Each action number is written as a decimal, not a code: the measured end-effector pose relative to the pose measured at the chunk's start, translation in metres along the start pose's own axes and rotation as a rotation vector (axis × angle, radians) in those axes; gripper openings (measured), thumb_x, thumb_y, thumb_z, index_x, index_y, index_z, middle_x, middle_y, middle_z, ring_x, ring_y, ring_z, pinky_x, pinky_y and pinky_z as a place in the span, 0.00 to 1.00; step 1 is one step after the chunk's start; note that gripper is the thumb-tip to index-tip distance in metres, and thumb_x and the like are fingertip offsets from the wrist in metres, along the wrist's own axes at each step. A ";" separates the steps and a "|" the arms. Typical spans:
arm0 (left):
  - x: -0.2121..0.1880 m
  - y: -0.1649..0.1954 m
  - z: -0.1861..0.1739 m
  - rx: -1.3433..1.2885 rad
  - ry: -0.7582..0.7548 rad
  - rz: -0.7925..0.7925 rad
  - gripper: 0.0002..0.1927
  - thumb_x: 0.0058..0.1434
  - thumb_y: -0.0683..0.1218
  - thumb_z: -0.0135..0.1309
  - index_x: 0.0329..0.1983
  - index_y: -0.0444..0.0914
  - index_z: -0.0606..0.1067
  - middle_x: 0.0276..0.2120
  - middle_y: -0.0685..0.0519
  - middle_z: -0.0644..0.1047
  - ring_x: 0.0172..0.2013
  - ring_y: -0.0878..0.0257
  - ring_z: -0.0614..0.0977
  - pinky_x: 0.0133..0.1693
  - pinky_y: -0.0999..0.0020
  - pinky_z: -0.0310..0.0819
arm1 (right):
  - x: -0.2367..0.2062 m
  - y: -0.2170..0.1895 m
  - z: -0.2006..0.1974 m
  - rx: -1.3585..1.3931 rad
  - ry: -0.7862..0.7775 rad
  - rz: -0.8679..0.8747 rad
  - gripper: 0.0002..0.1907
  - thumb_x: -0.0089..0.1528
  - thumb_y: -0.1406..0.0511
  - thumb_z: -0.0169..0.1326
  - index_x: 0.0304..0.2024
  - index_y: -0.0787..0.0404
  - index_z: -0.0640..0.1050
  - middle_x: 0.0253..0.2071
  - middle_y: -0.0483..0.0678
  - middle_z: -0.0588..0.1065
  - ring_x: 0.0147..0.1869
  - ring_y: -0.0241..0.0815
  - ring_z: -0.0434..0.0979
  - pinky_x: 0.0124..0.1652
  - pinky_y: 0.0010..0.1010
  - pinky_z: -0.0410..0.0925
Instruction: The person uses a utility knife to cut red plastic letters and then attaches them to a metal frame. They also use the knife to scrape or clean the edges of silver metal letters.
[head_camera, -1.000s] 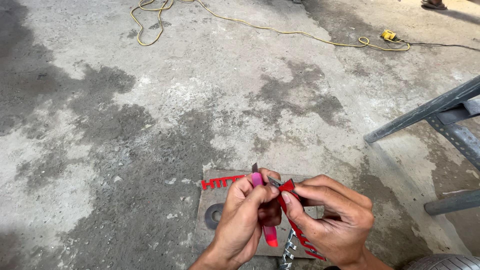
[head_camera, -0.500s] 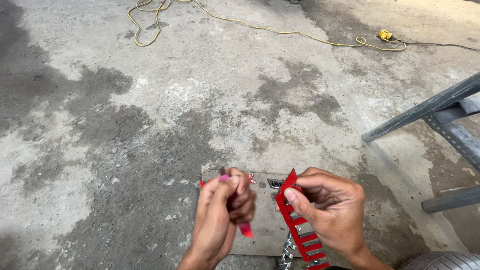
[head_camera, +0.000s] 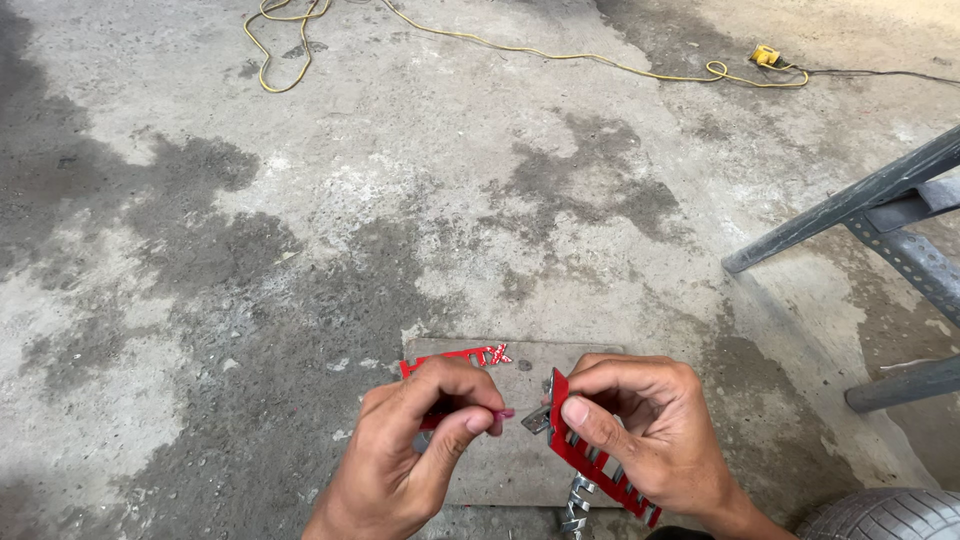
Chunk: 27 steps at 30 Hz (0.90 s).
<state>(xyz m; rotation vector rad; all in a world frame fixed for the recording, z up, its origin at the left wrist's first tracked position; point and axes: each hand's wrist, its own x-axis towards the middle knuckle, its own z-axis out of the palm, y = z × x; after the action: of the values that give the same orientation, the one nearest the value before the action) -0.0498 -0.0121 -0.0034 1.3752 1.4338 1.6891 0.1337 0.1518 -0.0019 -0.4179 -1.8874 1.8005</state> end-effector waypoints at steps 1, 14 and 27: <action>0.000 0.001 0.000 0.042 0.011 0.015 0.04 0.66 0.38 0.57 0.43 0.33 0.76 0.35 0.50 0.83 0.36 0.67 0.87 0.36 0.73 0.82 | -0.001 -0.001 0.000 -0.025 0.005 -0.031 0.06 0.62 0.72 0.60 0.35 0.74 0.84 0.28 0.53 0.80 0.29 0.34 0.77 0.28 0.26 0.71; -0.008 0.016 0.046 0.374 0.179 0.164 0.09 0.60 0.35 0.61 0.43 0.34 0.75 0.34 0.48 0.81 0.36 0.58 0.89 0.38 0.66 0.83 | -0.003 -0.013 0.007 -0.401 0.246 -0.453 0.04 0.58 0.76 0.62 0.36 0.70 0.81 0.33 0.52 0.82 0.36 0.36 0.84 0.37 0.23 0.76; -0.007 0.010 0.077 0.755 0.272 0.420 0.06 0.59 0.37 0.62 0.36 0.34 0.75 0.31 0.47 0.79 0.27 0.59 0.86 0.28 0.66 0.82 | -0.013 -0.002 -0.005 -0.263 0.240 -0.460 0.05 0.58 0.77 0.60 0.36 0.71 0.78 0.35 0.57 0.81 0.39 0.39 0.83 0.37 0.26 0.77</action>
<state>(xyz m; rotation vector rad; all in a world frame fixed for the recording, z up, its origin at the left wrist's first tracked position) 0.0253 0.0091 -0.0028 2.0086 2.2072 1.6951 0.1479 0.1485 -0.0013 -0.2477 -1.8655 1.1598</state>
